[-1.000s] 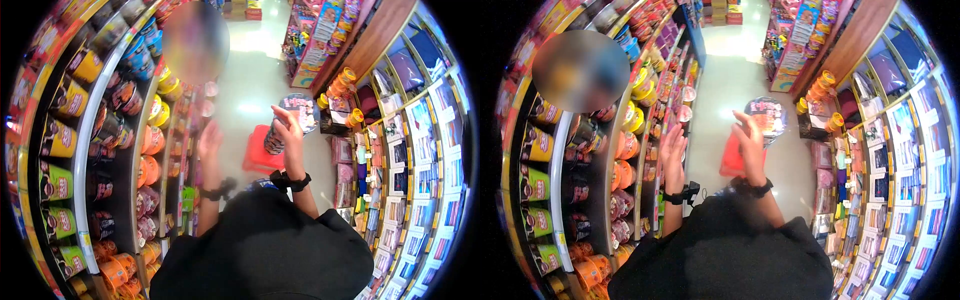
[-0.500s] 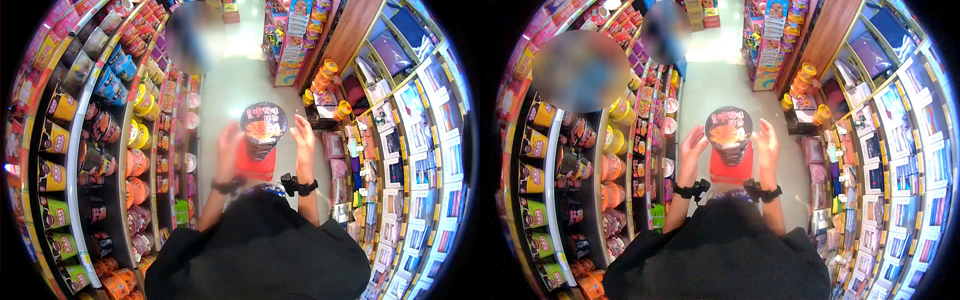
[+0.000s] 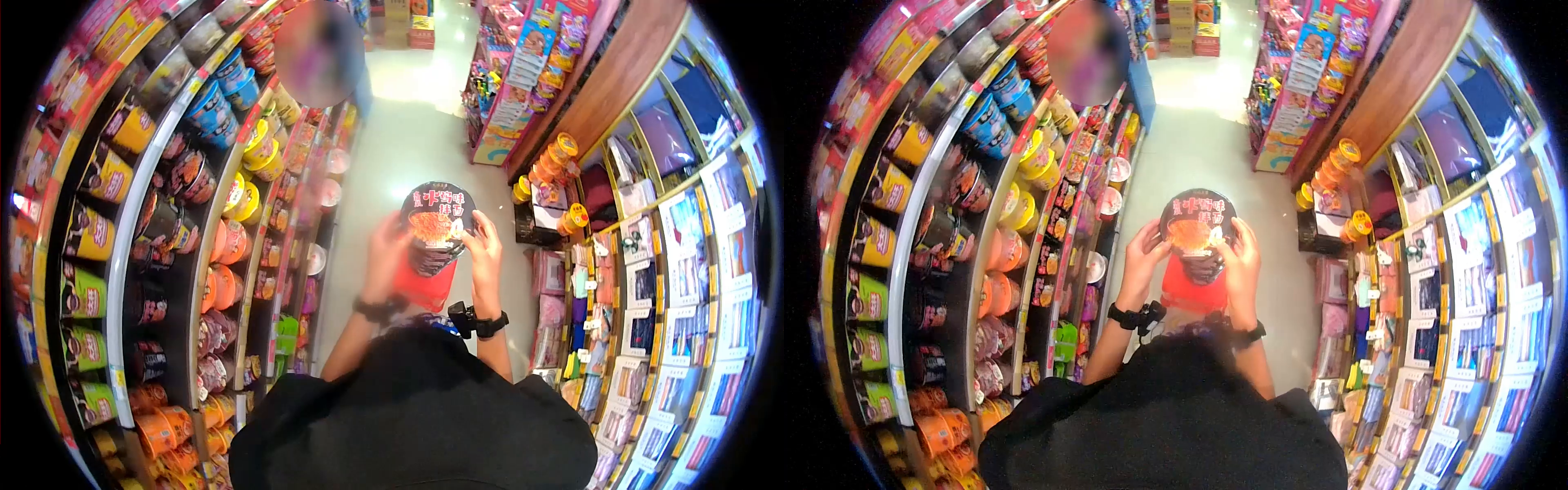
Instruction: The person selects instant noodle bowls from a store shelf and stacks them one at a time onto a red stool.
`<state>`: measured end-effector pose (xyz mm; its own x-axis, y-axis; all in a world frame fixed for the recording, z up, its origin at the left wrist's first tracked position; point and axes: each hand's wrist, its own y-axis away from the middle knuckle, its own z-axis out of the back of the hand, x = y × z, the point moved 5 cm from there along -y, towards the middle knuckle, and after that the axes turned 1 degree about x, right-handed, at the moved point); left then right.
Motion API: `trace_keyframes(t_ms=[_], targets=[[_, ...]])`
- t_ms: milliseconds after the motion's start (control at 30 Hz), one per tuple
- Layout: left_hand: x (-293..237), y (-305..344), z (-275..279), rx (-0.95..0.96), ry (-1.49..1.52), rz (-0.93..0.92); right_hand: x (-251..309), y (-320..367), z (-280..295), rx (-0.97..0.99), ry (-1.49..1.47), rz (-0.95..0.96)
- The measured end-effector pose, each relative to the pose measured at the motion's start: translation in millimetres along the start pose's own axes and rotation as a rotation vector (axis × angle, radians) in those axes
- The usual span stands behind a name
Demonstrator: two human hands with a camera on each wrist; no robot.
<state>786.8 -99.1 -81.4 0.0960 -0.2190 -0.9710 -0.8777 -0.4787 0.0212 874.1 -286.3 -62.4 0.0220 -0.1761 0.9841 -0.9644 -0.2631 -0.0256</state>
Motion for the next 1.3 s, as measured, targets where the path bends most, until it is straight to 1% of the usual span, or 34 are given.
trace_keyframes(t_ms=[100,133,200,333,367,400,433,500,533,633,733,800,833,933,967,1067,1100,1200,1233,1300], targets=[[-9,11,13,-0.048,0.040,-0.006,16,1,-23,0.041,0.066,0.031],[-13,15,20,-0.080,0.026,-0.033,19,2,-32,0.062,0.090,0.047],[-22,25,38,-0.156,-0.006,-0.086,14,1,-51,0.135,0.082,0.019],[-37,51,86,-0.330,0.037,-0.117,6,5,-104,0.315,0.074,-0.013],[-43,59,98,-0.382,0.024,-0.121,2,6,-118,0.368,0.115,0.010],[-49,68,111,-0.436,0.013,-0.126,2,10,-135,0.416,0.077,-0.019],[-46,75,130,-0.503,-0.040,-0.141,5,17,-152,0.466,0.039,-0.051],[-44,98,162,-0.602,-0.046,-0.179,4,32,-187,0.570,-0.030,-0.114],[-48,111,176,-0.653,-0.049,-0.197,3,40,-205,0.617,-0.031,-0.117],[-61,151,213,-0.784,0.017,-0.295,2,67,-258,0.771,-0.019,-0.139],[-91,197,239,-0.869,0.019,-0.341,-3,101,-309,0.905,-0.058,-0.159],[-103,227,255,-0.956,0.037,-0.374,-9,124,-337,0.997,-0.051,-0.133],[-105,242,262,-0.994,0.047,-0.386,-11,136,-348,1.036,-0.046,-0.122],[-113,283,288,-1.094,-0.042,-0.394,-4,181,-380,1.109,-0.123,-0.185],[-115,296,293,-1.126,0.001,-0.415,-1,195,-390,1.137,-0.132,-0.185],[-113,339,316,-1.246,-0.109,-0.427,3,238,-414,1.229,-0.142,-0.191],[-121,355,315,-1.299,-0.054,-0.364,5,251,-422,1.263,-0.140,-0.198],[-127,393,332,-1.335,-0.110,-0.450,5,292,-443,1.355,-0.137,-0.211],[-128,405,337,-1.372,-0.127,-0.413,2,303,-449,1.373,-0.147,-0.215],[-135,423,343,-1.388,-0.089,-0.448,-1,323,-461,1.401,-0.142,-0.220]])
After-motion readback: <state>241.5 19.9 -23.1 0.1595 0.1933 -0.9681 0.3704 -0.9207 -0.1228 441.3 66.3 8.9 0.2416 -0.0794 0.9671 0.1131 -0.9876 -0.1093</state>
